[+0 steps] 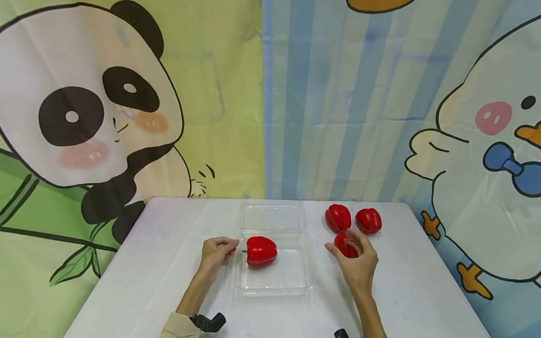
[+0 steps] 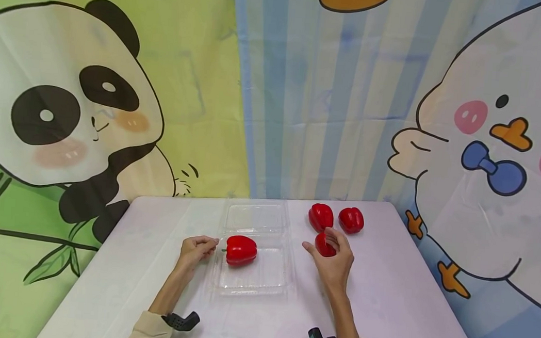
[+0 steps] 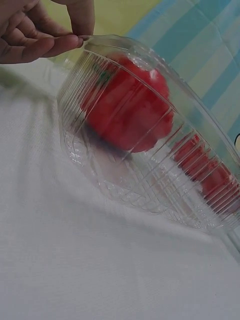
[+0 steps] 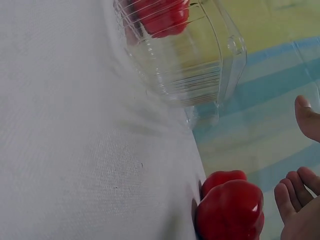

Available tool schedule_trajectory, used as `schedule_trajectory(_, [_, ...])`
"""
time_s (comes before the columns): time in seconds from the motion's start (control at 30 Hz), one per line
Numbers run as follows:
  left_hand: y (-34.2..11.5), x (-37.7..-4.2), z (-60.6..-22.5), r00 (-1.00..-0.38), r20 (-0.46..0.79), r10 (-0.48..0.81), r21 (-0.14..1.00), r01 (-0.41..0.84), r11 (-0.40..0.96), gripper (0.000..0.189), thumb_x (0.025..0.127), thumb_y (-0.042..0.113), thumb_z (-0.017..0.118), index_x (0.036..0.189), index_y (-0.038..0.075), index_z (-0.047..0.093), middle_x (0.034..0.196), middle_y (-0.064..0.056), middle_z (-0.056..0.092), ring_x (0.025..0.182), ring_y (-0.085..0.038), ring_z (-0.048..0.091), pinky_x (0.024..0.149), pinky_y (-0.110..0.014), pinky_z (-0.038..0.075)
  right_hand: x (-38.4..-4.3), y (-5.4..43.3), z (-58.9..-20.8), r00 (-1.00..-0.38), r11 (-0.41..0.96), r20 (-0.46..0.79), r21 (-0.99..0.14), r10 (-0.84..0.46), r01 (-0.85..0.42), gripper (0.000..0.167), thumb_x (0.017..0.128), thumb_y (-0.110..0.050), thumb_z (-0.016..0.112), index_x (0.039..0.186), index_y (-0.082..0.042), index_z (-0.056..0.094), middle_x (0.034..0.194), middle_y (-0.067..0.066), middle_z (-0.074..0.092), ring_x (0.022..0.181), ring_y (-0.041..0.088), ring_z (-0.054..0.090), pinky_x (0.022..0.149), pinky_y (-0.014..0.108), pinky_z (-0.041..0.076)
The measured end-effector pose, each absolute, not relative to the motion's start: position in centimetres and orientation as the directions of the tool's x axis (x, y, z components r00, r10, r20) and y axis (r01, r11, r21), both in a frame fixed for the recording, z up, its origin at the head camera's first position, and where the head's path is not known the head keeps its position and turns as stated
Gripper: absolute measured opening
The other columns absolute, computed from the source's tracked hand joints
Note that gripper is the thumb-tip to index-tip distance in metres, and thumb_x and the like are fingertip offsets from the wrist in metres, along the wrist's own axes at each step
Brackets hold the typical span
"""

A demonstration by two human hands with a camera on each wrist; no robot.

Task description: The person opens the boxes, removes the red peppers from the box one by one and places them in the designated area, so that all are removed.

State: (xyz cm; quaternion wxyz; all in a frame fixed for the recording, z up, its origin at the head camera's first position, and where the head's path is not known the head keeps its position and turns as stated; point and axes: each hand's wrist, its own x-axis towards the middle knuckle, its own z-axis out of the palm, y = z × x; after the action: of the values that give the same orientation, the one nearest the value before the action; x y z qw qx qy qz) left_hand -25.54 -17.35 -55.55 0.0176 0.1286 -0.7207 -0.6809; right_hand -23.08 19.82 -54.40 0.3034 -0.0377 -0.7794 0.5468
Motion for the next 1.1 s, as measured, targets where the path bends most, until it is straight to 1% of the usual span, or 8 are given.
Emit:
schedule_trajectory(0.2, [-17.4, -25.5, -55.7, -0.962, -0.161, -0.222, 0.983, -0.176, 0.051, 0.019, 0.098, 0.01, 0.08, 0.098, -0.009, 0.078, 0.07, 0.003, 0.069, 0.064, -0.008, 0.06, 0.06, -0.02, 0.05, -22.8, 19.3, -54.0, -0.855, 0.373, 0.438, -0.869, 0.277, -0.325, 0.069, 0.078, -0.013, 0.1, 0.14, -0.007, 0.069, 0.138, 0.014, 0.074, 0.121, 0.039, 0.073, 0.107, 0.021, 0.054])
schedule_trajectory(0.33, [-17.4, -25.4, -55.8, -0.961, -0.163, -0.222, 0.982, -0.179, 0.056, 0.02, 0.098, 0.011, 0.08, 0.098, -0.008, 0.078, 0.07, 0.003, 0.069, 0.064, -0.007, 0.06, 0.06, -0.02, 0.05, -22.7, 18.7, -53.9, -0.881, 0.365, 0.426, -0.868, 0.203, -0.336, 0.069, 0.078, -0.014, 0.1, 0.14, -0.008, 0.069, 0.138, 0.012, 0.074, 0.12, 0.029, 0.074, 0.103, 0.019, 0.056])
schedule_trajectory(0.47, [-17.4, -25.5, -55.7, -0.963, -0.161, -0.216, 0.983, -0.175, 0.048, 0.021, 0.098, 0.011, 0.081, 0.099, -0.01, 0.078, 0.07, 0.002, 0.07, 0.064, -0.007, 0.06, 0.06, -0.02, 0.051, -22.8, 18.1, -54.0, -0.892, 0.356, 0.426, -0.865, 0.149, -0.354, 0.071, 0.077, -0.016, 0.101, 0.14, -0.013, 0.07, 0.137, 0.008, 0.075, 0.117, 0.012, 0.073, 0.101, 0.013, 0.054])
schedule_trajectory(0.57, [-17.4, -25.6, -55.6, -0.965, -0.157, -0.211, 0.985, -0.169, 0.043, 0.023, 0.098, 0.011, 0.081, 0.1, -0.011, 0.077, 0.07, 0.002, 0.07, 0.063, -0.007, 0.06, 0.06, -0.02, 0.051, -23.0, 17.6, -54.0, -0.894, 0.355, 0.434, -0.857, 0.108, -0.373, 0.072, 0.076, -0.016, 0.102, 0.14, -0.015, 0.07, 0.137, 0.005, 0.075, 0.116, 0.008, 0.072, 0.105, 0.013, 0.052])
schedule_trajectory(0.67, [-17.5, -25.7, -55.4, -0.965, -0.154, -0.212, 0.985, -0.167, 0.044, 0.023, 0.098, 0.011, 0.08, 0.099, -0.011, 0.077, 0.069, 0.002, 0.069, 0.062, -0.007, 0.06, 0.06, -0.02, 0.051, -23.2, 17.1, -53.8, -0.9, 0.36, 0.43, -0.852, 0.069, -0.38, 0.073, 0.076, -0.017, 0.102, 0.142, -0.014, 0.069, 0.138, 0.006, 0.075, 0.12, 0.02, 0.073, 0.108, 0.016, 0.052])
schedule_trajectory(0.83, [-17.4, -25.7, -55.3, -0.964, -0.158, -0.214, 0.985, -0.17, 0.041, 0.021, 0.098, 0.011, 0.08, 0.099, -0.01, 0.077, 0.07, 0.003, 0.069, 0.063, -0.007, 0.061, 0.061, -0.02, 0.052, -23.4, 16.4, -53.7, -0.909, 0.34, 0.415, -0.858, 0.016, -0.386, 0.071, 0.076, -0.02, 0.102, 0.14, -0.012, 0.07, 0.138, 0.008, 0.075, 0.124, 0.04, 0.072, 0.113, 0.044, 0.057])
schedule_trajectory(0.9, [-17.4, -25.6, -55.2, -0.965, -0.158, -0.21, 0.985, -0.169, 0.036, 0.022, 0.098, 0.011, 0.08, 0.099, -0.011, 0.077, 0.07, 0.002, 0.07, 0.063, -0.007, 0.061, 0.061, -0.02, 0.051, -23.5, 16.2, -53.7, -0.913, 0.326, 0.408, -0.863, -0.003, -0.386, 0.07, 0.076, -0.019, 0.102, 0.138, -0.011, 0.071, 0.139, 0.009, 0.075, 0.124, 0.041, 0.073, 0.113, 0.054, 0.055])
schedule_trajectory(1.1, [-17.5, -25.5, -55.3, -0.967, -0.154, -0.202, 0.986, -0.163, 0.029, 0.023, 0.098, 0.011, 0.081, 0.099, -0.012, 0.077, 0.071, 0.002, 0.07, 0.063, -0.007, 0.061, 0.06, -0.02, 0.051, -23.7, 15.5, -54.0, -0.912, 0.309, 0.406, -0.861, -0.061, -0.404, 0.072, 0.075, -0.016, 0.102, 0.14, -0.014, 0.071, 0.141, 0.012, 0.074, 0.124, 0.042, 0.073, 0.112, 0.058, 0.054])
